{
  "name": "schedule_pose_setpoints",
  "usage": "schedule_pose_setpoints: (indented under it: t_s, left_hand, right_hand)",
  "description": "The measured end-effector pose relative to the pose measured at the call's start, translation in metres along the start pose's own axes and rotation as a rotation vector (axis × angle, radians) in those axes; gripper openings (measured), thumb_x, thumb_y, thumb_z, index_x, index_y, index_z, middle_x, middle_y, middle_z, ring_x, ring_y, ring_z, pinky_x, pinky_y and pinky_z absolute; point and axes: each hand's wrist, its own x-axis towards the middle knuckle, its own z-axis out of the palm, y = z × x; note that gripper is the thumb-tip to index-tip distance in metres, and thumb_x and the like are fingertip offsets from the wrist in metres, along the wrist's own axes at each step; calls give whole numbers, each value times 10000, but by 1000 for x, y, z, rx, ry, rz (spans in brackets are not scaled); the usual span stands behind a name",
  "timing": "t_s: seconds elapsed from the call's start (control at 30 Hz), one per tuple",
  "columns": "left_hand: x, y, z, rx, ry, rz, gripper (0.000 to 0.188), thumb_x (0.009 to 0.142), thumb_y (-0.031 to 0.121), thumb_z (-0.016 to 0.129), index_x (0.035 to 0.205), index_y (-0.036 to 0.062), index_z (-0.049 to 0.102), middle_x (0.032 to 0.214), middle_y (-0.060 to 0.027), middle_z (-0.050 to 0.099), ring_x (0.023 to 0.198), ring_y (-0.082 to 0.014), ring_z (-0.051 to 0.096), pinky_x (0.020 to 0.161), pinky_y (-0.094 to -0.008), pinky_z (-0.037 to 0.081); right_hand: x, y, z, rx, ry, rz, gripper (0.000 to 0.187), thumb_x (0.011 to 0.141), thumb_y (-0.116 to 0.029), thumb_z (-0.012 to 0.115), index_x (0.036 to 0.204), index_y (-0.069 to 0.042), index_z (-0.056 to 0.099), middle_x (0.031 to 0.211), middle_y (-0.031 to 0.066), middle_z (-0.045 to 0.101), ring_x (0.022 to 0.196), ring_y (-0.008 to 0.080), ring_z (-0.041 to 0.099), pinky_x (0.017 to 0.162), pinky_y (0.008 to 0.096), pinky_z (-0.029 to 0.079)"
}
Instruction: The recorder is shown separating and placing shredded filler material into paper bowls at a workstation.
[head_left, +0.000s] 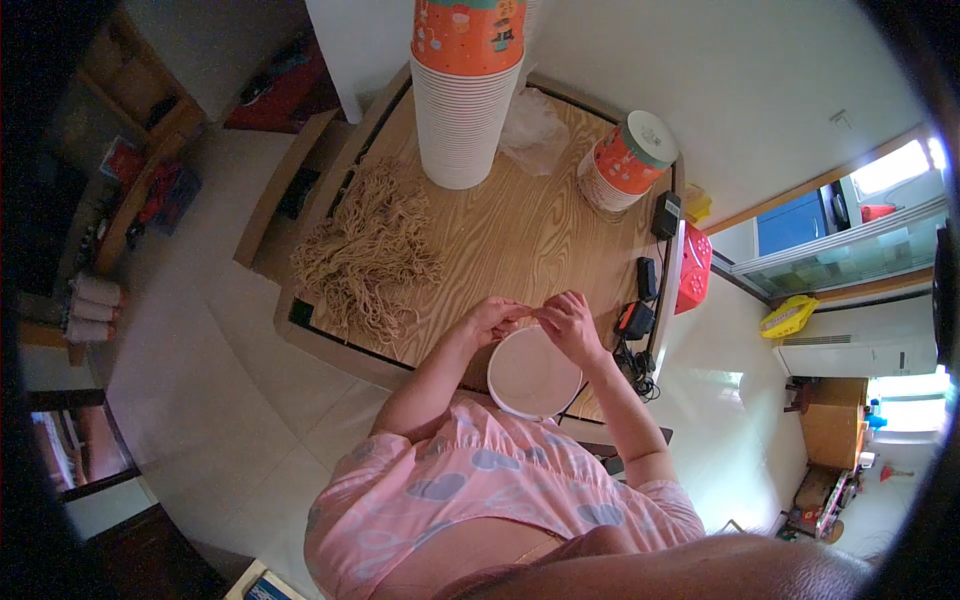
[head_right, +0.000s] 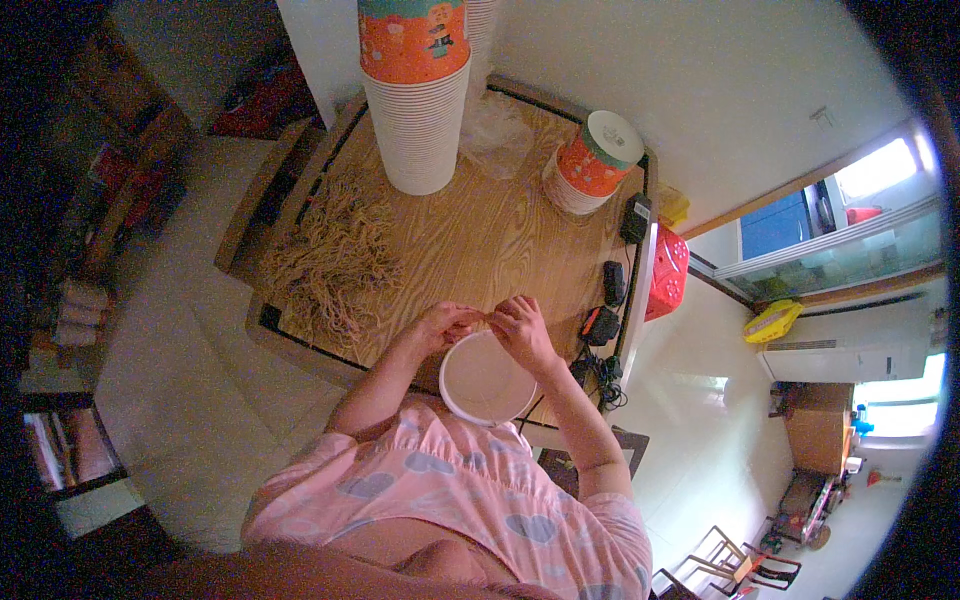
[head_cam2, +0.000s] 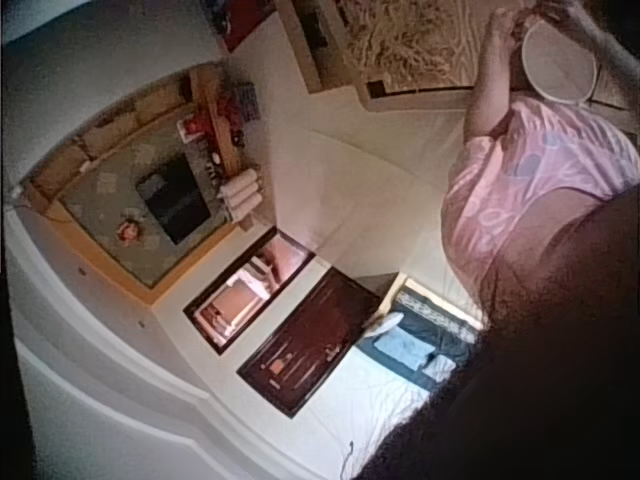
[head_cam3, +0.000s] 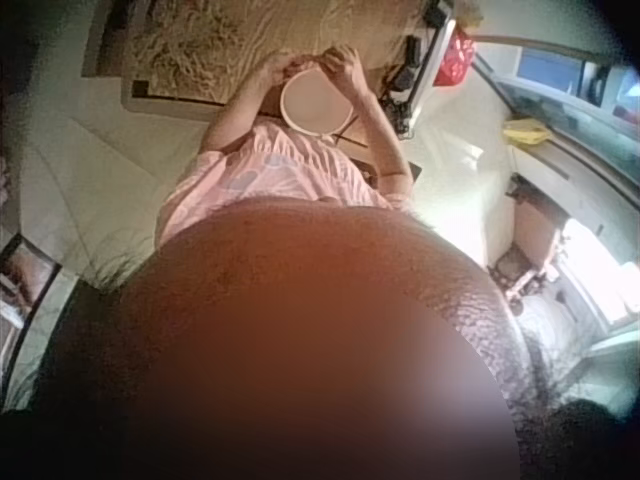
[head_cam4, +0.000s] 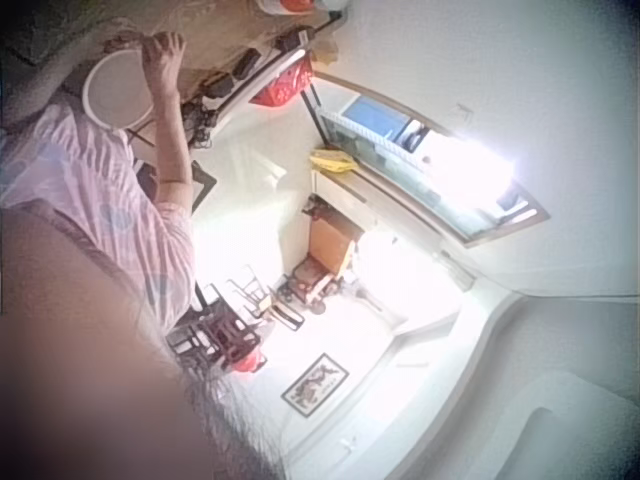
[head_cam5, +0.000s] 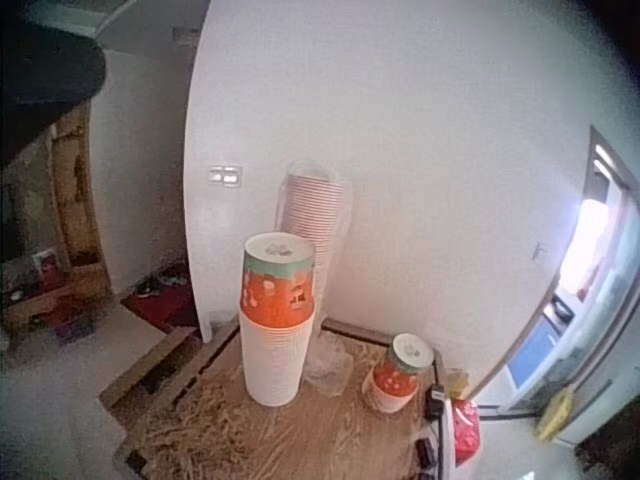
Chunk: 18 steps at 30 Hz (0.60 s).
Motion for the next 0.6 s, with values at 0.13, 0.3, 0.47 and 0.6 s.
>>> schedule_pose_setpoints:
  t_s: [0.13, 0.3, 0.47, 0.6]
  left_hand:
    - [0, 2, 2, -21, 53, -39, 151, 804, 150, 559, 878, 25, 601, 503, 48, 391, 391, -43, 304, 351, -193, 232]
    - [2, 0, 2, 51, 79, 11, 136, 780, 149, 592, 832, 26, 614, 497, 45, 420, 379, -42, 329, 345, -190, 243]
    - [16, -11, 4, 167, 207, 67, 113, 759, 130, 617, 815, 32, 618, 527, 32, 481, 387, -40, 367, 340, -196, 261]
    - [23, -16, -2, 225, 255, 116, 99, 740, 115, 637, 814, 53, 617, 556, 25, 509, 393, -40, 381, 338, -202, 277]
  right_hand:
    - [4, 2, -5, -32, -54, -84, 137, 653, -52, 629, 782, -80, 593, 773, 47, 545, 771, 219, 523, 733, 355, 392]
    - [8, 6, -1, 98, -117, 64, 119, 665, -74, 621, 777, -67, 581, 734, 57, 531, 705, 223, 516, 665, 341, 415]
    - [0, 33, 17, 608, -382, 674, 131, 736, -152, 586, 791, -33, 575, 664, 11, 517, 594, 149, 478, 559, 291, 410]
    - [5, 36, 17, 920, -445, 909, 116, 791, -153, 544, 769, -41, 564, 617, -39, 455, 548, 58, 401, 479, 190, 305]
